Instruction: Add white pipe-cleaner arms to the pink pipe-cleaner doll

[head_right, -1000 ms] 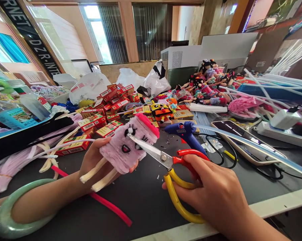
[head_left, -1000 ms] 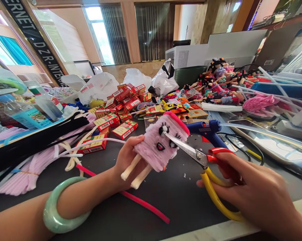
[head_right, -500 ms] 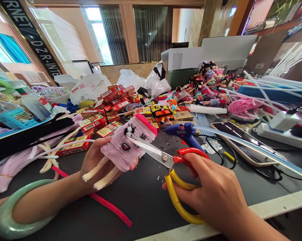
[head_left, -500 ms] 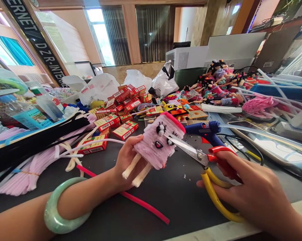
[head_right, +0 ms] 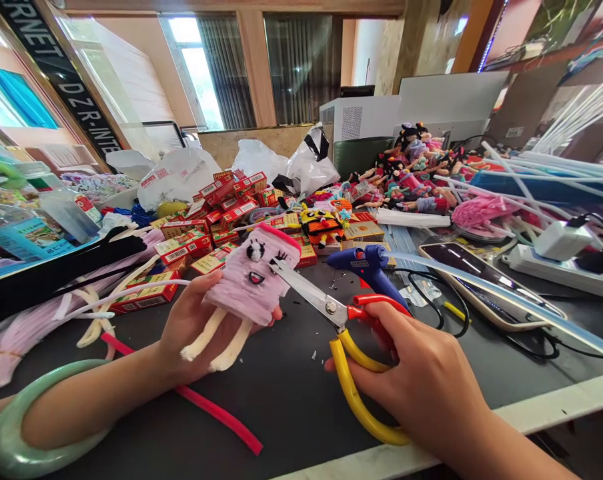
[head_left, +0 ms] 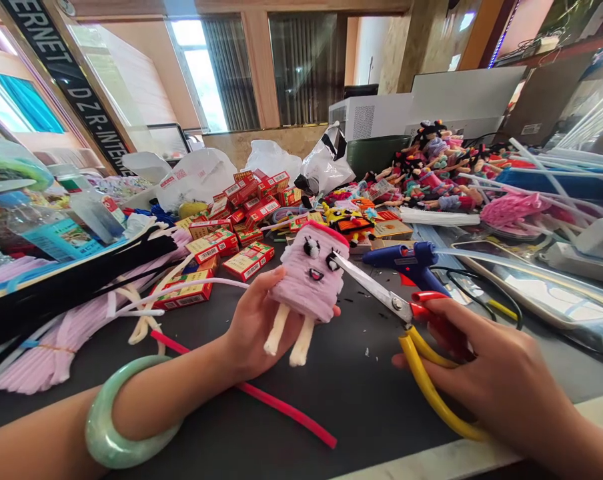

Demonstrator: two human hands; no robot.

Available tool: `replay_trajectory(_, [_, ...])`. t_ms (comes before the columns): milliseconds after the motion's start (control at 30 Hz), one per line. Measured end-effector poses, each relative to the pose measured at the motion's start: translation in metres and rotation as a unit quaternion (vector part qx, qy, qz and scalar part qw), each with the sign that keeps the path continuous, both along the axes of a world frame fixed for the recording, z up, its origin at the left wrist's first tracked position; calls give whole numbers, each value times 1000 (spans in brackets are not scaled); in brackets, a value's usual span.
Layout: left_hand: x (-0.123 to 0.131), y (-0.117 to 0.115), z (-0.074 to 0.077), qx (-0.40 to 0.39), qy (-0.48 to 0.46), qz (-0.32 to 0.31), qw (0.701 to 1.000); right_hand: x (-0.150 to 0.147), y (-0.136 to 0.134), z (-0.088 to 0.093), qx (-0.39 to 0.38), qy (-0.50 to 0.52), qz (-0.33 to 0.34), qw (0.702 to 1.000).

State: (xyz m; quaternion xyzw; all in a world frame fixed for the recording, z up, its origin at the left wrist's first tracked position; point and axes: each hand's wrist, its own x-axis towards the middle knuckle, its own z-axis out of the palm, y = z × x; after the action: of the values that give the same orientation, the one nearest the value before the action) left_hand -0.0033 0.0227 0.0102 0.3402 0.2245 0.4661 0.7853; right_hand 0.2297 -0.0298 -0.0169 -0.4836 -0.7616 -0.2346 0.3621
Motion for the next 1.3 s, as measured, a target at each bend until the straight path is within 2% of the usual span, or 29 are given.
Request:
replay_trajectory(333, [6,0,5,-22,71,56,996,0,1,0,-6,-11,9,1000])
replay_trajectory(600, [4,3,-3,-6,88,81,993,0,2,0,-22,0,14,1000])
replay_trajectory(900, [3,2,-4,15,80,37,996,2,2,-4,-53,11,3,999])
replay_trajectory(1133, [3,5,-6,3,62,19,998,4,3,-8,-67,8,-8,998])
replay_trajectory(1300, [6,2,0,-18,35,18,999,7,2,-13,-105,21,-9,994])
